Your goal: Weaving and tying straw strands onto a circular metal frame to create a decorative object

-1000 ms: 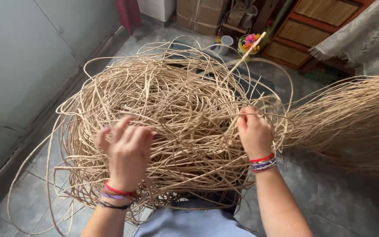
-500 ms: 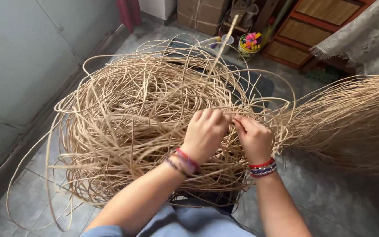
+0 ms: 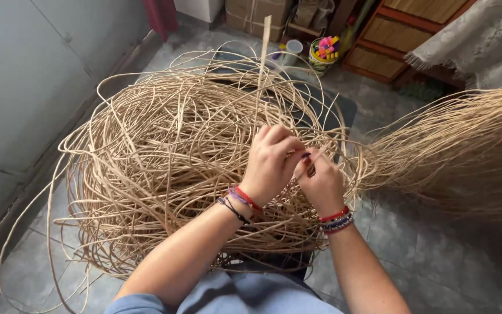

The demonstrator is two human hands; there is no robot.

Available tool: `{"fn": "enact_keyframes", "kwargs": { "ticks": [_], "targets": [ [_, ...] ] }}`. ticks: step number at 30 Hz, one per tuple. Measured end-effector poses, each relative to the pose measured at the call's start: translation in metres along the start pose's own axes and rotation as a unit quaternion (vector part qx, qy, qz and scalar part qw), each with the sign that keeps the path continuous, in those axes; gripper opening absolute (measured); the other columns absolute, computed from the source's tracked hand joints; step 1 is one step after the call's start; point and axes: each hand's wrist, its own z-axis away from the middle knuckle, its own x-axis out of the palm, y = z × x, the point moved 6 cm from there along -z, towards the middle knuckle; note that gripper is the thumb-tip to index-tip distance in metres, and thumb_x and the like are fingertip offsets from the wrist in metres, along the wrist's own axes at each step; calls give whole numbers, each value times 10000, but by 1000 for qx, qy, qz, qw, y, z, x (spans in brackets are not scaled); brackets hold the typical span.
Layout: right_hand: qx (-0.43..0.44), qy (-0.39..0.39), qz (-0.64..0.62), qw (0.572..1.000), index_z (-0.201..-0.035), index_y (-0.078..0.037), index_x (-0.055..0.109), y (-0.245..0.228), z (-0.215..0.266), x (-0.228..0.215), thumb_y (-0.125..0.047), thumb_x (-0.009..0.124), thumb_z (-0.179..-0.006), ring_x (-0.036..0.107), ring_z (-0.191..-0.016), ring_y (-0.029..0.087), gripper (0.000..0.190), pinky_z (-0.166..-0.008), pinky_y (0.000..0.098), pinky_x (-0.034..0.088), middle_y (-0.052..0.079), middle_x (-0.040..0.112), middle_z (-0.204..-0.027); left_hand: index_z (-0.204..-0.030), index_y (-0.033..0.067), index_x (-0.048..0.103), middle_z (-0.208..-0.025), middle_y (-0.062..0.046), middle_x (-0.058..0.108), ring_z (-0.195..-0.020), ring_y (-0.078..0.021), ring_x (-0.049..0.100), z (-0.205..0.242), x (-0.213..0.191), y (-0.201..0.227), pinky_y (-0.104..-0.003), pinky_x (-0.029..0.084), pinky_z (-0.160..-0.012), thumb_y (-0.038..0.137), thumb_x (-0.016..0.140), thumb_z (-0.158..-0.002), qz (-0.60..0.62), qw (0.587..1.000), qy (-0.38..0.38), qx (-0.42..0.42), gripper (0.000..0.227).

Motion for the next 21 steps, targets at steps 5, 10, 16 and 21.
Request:
{"fn": "enact_keyframes", "kwargs": {
  "ticks": [5,10,16,21],
  "targets": [
    [74,-114,-39,990,-941,-204,623,-3,8,8,-337,611,-938,723,-884,414,133,-788,552,579,122,733,-882,-892,121,689,-905,-45,581,-881,-298,598,-16,-19,5,-391,509,-785,147,751,-928,48,995,85,-32,76],
    [48,-213,34,975,-902,-188,738,1,56,61,-339,606,-927,747,-877,351,203,-782,489,593,86,763,-876,-952,112,660,-938,-48,583,-889,-266,604,-60,-73,14,-361,517,-744,116,650,-1008,73,984,154,-45,57],
    [157,-137,-77,975,-1019,-210,725,26,33,27,-305,553,-1006,723,-932,371,196,-800,496,575,108,756,-912,-1019,63,608,-924,-123,550,-820,-373,624,-63,-74,27,-416,539,-660,102,584,-1035,142,987,59,-49,48],
    [221,-117,-210,945,-1144,-206,714,43,7,2,-253,458,-1093,689,-698,190,266,-630,303,588,40,717,-749,-1017,103,630,-899,-90,597,-823,-325,655,-22,-74,24,-416,556,-719,108,603,-1018,141,985,-62,-80,28]
  ]
}}
